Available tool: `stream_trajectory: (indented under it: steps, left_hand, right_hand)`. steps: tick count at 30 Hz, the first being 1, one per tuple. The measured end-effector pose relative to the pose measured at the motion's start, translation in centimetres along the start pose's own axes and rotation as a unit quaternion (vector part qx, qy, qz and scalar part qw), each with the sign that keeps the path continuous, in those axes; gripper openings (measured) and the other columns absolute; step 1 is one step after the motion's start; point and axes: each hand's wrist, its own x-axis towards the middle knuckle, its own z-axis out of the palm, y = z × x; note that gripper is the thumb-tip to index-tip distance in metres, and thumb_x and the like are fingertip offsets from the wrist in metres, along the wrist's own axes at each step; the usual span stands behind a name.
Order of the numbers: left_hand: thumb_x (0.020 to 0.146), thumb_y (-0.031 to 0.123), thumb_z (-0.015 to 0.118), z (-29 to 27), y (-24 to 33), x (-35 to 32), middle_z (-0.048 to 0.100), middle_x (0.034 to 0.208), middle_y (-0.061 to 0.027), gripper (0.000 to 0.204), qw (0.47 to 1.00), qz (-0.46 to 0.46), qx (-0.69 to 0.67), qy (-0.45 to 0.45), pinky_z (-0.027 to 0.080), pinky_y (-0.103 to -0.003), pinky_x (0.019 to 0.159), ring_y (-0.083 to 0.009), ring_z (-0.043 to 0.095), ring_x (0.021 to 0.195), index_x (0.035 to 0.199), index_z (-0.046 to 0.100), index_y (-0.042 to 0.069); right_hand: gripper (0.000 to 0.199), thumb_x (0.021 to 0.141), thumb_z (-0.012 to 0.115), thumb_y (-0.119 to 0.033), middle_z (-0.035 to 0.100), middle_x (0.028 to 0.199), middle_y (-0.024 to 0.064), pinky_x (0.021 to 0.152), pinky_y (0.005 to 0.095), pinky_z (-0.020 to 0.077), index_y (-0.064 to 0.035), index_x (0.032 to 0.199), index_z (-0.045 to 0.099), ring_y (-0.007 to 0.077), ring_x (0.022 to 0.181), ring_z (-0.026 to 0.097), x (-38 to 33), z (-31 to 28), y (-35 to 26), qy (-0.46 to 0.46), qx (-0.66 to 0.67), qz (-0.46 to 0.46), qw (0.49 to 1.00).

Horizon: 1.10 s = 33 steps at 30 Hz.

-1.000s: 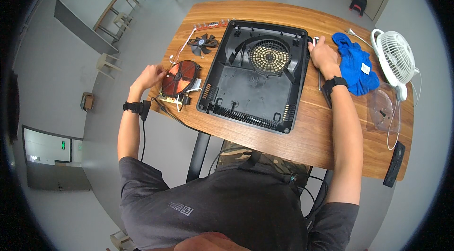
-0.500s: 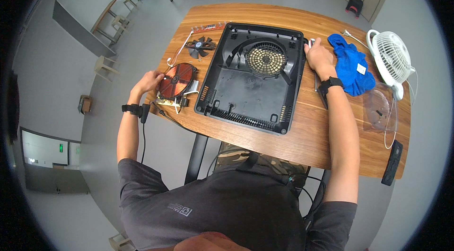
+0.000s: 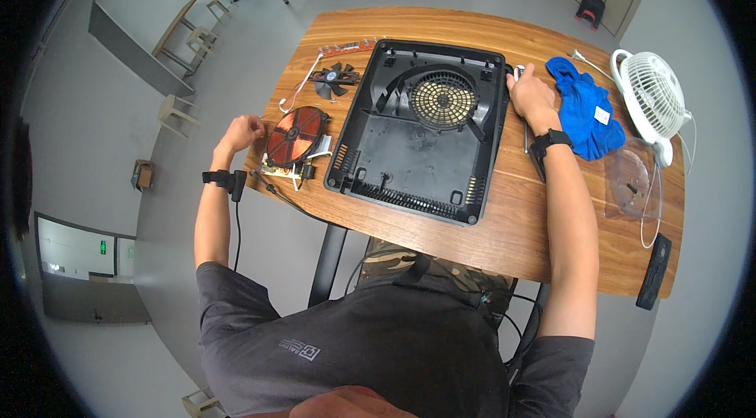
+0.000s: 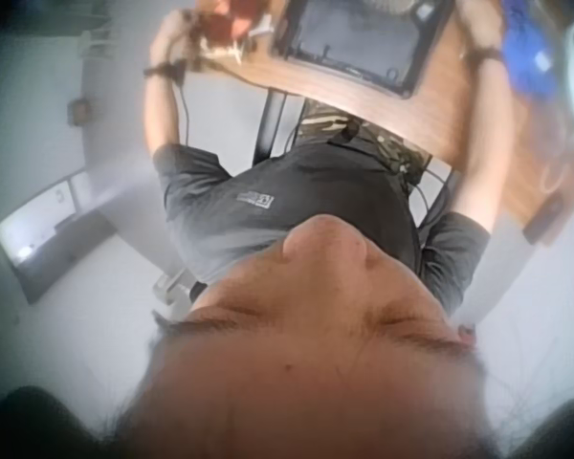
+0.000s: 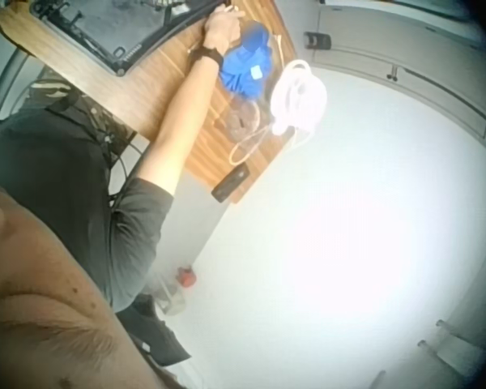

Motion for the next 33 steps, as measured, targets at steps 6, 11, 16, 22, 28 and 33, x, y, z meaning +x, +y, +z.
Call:
stream_trajectory:
  steps: [6, 11, 16, 22, 28, 33]
  left_hand:
    - [0.085, 0.021, 0.071, 1.6, -1.2, -0.2, 0.072, 0.079, -0.0158, 0.016, 0.983, 0.112, 0.100, 0.106, 0.056, -0.043, 0.076, -0.0341, 0.068, 0.076, 0.086, 0.074, 0.005]
    - [0.092, 0.026, 0.066, 0.5, 2.1, -0.7, 0.074, 0.086, -0.0183, 0.026, 0.999, -0.024, -0.032, 0.010, 0.056, -0.042, 0.078, -0.0331, 0.072, 0.082, 0.096, 0.075, 0.002]
    - [0.097, 0.027, 0.062, -0.6, 4.6, -1.5, 0.073, 0.084, -0.0179, 0.031, 0.993, -0.080, -0.075, -0.049, 0.056, -0.039, 0.075, -0.0271, 0.073, 0.081, 0.102, 0.073, -0.002]
    - [0.101, 0.026, 0.058, -0.2, 3.8, -1.7, 0.070, 0.081, -0.0081, 0.030, 0.978, -0.088, -0.171, -0.081, 0.054, -0.033, 0.067, -0.0155, 0.069, 0.073, 0.107, 0.070, -0.001]
    - [0.103, 0.025, 0.056, 0.4, 3.3, -1.4, 0.064, 0.082, -0.0006, 0.025, 0.969, -0.091, -0.209, -0.098, 0.049, -0.030, 0.064, -0.0121, 0.059, 0.070, 0.106, 0.067, 0.003]
    - [0.104, 0.027, 0.054, 0.2, 3.7, -1.1, 0.060, 0.081, 0.0014, 0.026, 0.969, -0.088, -0.209, -0.098, 0.046, -0.030, 0.062, -0.0113, 0.054, 0.070, 0.102, 0.066, 0.004]
  right_hand:
    - [0.053, 0.103, 0.044, -0.048, 0.069, 0.109, 0.0319, 0.090, 0.0553, 0.0516, 0.0002, 0.124, 0.044, 0.0482, 0.104, 0.067, 0.0, 0.0, -0.1, -0.002, 0.003, -0.004, 1.000]
    - [0.053, 0.103, 0.044, -0.048, 0.069, 0.108, 0.0322, 0.090, 0.0555, 0.0516, 0.0002, 0.124, 0.044, 0.0479, 0.104, 0.067, 0.0, 0.1, 0.0, 0.002, 0.004, -0.002, 1.000]
    - [0.053, 0.103, 0.044, -0.049, 0.070, 0.107, 0.0320, 0.089, 0.0554, 0.0521, 0.0000, 0.124, 0.044, 0.0476, 0.103, 0.067, 0.0, 0.2, 0.0, 0.009, 0.001, -0.005, 1.000]
    - [0.053, 0.103, 0.044, -0.049, 0.070, 0.107, 0.0315, 0.088, 0.0545, 0.0528, 0.0002, 0.124, 0.044, 0.0470, 0.103, 0.068, -0.1, 0.0, -0.2, 0.005, -0.001, -0.003, 1.000]
    - [0.055, 0.103, 0.044, -0.049, 0.070, 0.107, 0.0298, 0.088, 0.0541, 0.0534, 0.0005, 0.125, 0.044, 0.0464, 0.102, 0.068, 0.1, 0.3, 0.1, 0.015, -0.002, -0.006, 1.000]
    - [0.055, 0.103, 0.044, -0.049, 0.070, 0.107, 0.0298, 0.088, 0.0540, 0.0534, 0.0006, 0.125, 0.044, 0.0461, 0.102, 0.068, 0.0, 0.2, 0.2, 0.008, -0.004, -0.003, 1.000]
